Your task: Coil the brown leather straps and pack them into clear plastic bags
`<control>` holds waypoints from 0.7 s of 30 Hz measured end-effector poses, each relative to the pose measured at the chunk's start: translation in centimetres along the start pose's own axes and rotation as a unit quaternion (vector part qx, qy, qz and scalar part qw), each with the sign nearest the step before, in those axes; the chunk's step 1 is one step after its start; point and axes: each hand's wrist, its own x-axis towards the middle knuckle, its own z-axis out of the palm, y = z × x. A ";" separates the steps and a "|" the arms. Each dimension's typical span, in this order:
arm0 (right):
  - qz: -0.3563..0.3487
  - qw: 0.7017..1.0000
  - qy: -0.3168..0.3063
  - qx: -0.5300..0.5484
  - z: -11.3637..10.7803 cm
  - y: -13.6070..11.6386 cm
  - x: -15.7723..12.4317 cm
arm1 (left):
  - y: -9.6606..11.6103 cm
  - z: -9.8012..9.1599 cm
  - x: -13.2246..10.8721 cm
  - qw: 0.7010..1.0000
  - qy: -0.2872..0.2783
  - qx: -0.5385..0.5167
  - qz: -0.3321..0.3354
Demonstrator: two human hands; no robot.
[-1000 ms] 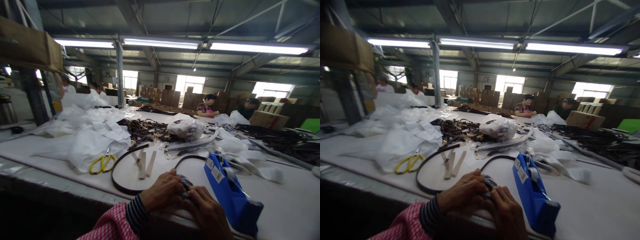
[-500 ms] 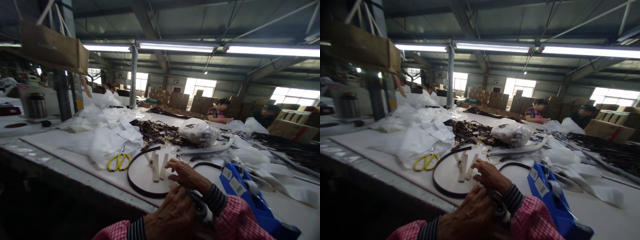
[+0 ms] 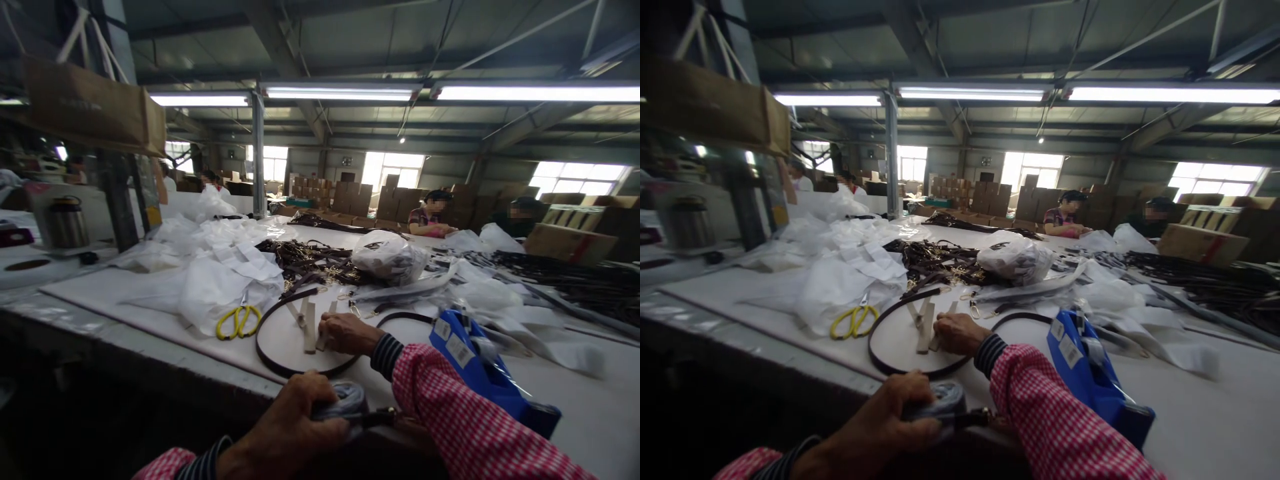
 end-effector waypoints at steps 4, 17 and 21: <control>-0.017 0.999 -0.021 -0.022 -0.4 0.0 0.8 | 1.1 -0.2 -0.9 0.980 -0.047 -0.180 -0.064; 0.124 0.955 0.246 0.114 0.0 1.3 -1.4 | -1.5 -2.7 -2.5 0.896 -0.005 -0.436 -0.084; 0.182 0.871 0.420 0.179 -1.7 -0.9 -7.1 | -0.7 -3.6 -1.0 0.913 0.030 -0.403 -0.050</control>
